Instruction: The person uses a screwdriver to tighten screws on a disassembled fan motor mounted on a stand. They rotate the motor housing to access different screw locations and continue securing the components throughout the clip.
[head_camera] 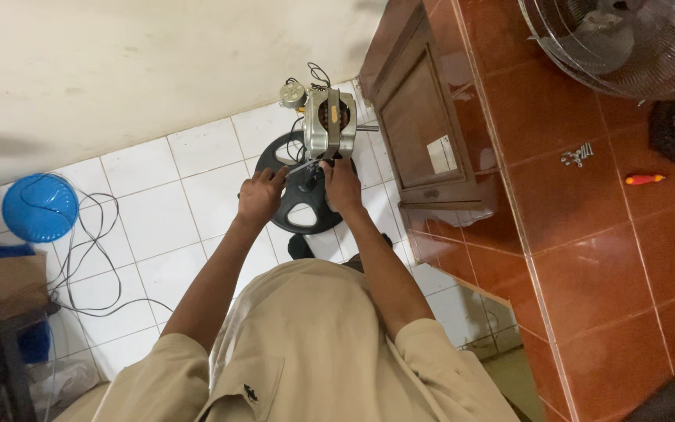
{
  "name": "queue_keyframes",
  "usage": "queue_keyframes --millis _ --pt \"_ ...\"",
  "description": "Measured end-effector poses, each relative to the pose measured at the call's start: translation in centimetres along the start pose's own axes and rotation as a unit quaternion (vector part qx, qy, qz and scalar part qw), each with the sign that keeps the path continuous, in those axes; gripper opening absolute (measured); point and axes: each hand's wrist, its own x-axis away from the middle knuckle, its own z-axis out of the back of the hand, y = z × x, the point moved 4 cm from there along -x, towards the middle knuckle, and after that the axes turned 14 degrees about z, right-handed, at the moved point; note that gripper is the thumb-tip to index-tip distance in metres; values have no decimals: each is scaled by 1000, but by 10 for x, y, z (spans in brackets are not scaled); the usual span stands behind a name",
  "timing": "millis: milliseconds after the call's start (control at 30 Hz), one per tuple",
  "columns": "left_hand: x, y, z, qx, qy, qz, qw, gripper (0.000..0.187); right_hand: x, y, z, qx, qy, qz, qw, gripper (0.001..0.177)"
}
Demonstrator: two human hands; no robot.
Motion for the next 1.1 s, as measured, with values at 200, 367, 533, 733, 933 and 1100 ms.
queue_keyframes --millis 200,367,533,733,933,1100 --pt "-10 -6 1 7 -78 -34 996 38 -5 20 -11 -34 -12 46 998 34" --pt "-23 -2 0 -33 -178 9 983 33 -6 33 -20 -51 -40 19 998 37" --pt "-31 2 -10 -56 -240 73 967 52 -7 20 -17 -14 33 121 992 39" --pt "-26 3 -27 -88 -130 69 985 33 -5 12 -14 -15 -23 9 1000 38" --pt "-34 -6 -45 -85 -190 92 974 19 -3 12 -22 -3 -5 7 1000 37" --pt "-44 -15 -56 3 -339 152 928 38 -1 26 -37 1 26 16 1000 39"
